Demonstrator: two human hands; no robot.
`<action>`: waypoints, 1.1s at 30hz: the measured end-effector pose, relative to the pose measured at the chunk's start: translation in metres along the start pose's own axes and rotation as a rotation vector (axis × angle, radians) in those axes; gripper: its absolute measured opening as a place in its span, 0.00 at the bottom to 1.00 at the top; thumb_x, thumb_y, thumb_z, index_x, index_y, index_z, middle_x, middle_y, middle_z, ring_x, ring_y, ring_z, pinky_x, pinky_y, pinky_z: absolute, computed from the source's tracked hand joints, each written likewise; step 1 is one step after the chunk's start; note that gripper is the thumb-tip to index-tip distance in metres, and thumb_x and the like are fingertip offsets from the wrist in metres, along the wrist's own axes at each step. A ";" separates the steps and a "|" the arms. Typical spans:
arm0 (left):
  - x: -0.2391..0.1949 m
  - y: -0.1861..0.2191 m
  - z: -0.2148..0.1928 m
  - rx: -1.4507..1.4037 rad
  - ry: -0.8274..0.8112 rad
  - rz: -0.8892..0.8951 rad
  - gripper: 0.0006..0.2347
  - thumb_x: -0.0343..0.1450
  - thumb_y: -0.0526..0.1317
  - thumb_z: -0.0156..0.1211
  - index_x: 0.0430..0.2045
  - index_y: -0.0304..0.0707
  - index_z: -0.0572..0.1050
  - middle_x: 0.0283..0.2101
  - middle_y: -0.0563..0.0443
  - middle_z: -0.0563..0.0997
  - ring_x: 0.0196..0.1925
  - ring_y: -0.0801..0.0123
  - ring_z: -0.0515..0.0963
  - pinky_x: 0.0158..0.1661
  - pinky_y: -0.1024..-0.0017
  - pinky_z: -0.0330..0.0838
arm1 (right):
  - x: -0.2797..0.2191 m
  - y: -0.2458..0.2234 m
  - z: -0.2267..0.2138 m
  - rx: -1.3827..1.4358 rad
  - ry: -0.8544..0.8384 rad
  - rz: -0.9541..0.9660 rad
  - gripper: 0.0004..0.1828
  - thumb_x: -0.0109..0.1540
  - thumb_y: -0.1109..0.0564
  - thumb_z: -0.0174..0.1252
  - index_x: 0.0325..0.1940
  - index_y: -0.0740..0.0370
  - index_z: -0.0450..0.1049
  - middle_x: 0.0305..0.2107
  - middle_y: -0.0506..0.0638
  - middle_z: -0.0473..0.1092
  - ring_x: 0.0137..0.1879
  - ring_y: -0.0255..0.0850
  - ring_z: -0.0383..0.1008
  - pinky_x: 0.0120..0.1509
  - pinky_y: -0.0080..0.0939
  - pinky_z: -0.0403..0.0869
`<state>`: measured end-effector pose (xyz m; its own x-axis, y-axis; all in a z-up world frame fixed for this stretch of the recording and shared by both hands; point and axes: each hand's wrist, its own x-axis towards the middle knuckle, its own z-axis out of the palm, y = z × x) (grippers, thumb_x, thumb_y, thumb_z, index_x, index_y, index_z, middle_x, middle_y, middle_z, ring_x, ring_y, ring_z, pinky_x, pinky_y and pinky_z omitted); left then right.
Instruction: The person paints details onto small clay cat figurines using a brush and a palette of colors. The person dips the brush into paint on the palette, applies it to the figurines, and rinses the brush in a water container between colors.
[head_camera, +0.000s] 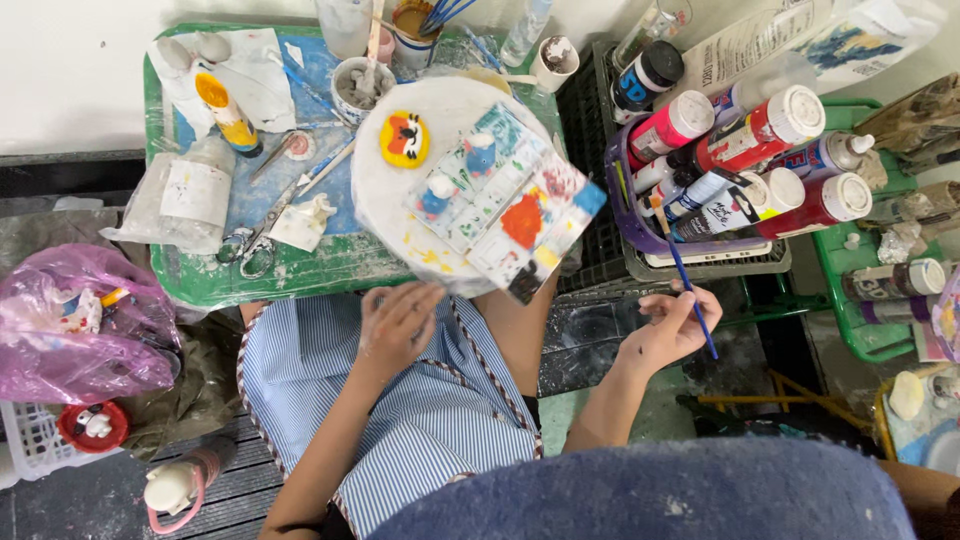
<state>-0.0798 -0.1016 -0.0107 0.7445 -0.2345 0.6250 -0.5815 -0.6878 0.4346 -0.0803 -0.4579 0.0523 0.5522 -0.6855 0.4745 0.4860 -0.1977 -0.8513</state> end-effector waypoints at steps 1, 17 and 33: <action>0.001 0.002 -0.001 -0.021 -0.013 0.062 0.19 0.67 0.36 0.66 0.55 0.47 0.77 0.58 0.58 0.80 0.58 0.69 0.78 0.60 0.59 0.60 | 0.000 -0.001 -0.001 0.019 0.000 -0.004 0.08 0.76 0.55 0.51 0.54 0.61 0.62 0.45 0.57 0.73 0.29 0.37 0.73 0.32 0.33 0.65; -0.019 -0.039 -0.054 0.027 0.234 -0.210 0.09 0.64 0.34 0.76 0.34 0.43 0.82 0.34 0.58 0.82 0.43 0.69 0.80 0.52 0.65 0.64 | -0.001 0.001 -0.001 0.111 0.021 0.005 0.09 0.77 0.53 0.49 0.52 0.59 0.60 0.38 0.56 0.70 0.26 0.36 0.68 0.30 0.32 0.64; 0.002 -0.021 -0.048 0.016 0.113 -0.150 0.08 0.67 0.34 0.72 0.39 0.42 0.82 0.38 0.57 0.84 0.46 0.68 0.80 0.52 0.64 0.65 | -0.005 0.004 0.004 0.119 0.003 -0.003 0.11 0.78 0.50 0.44 0.49 0.59 0.59 0.34 0.57 0.69 0.25 0.38 0.65 0.33 0.33 0.65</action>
<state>-0.0816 -0.0547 0.0125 0.7803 -0.0503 0.6234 -0.4608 -0.7202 0.5187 -0.0776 -0.4524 0.0473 0.5490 -0.6870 0.4760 0.5647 -0.1150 -0.8173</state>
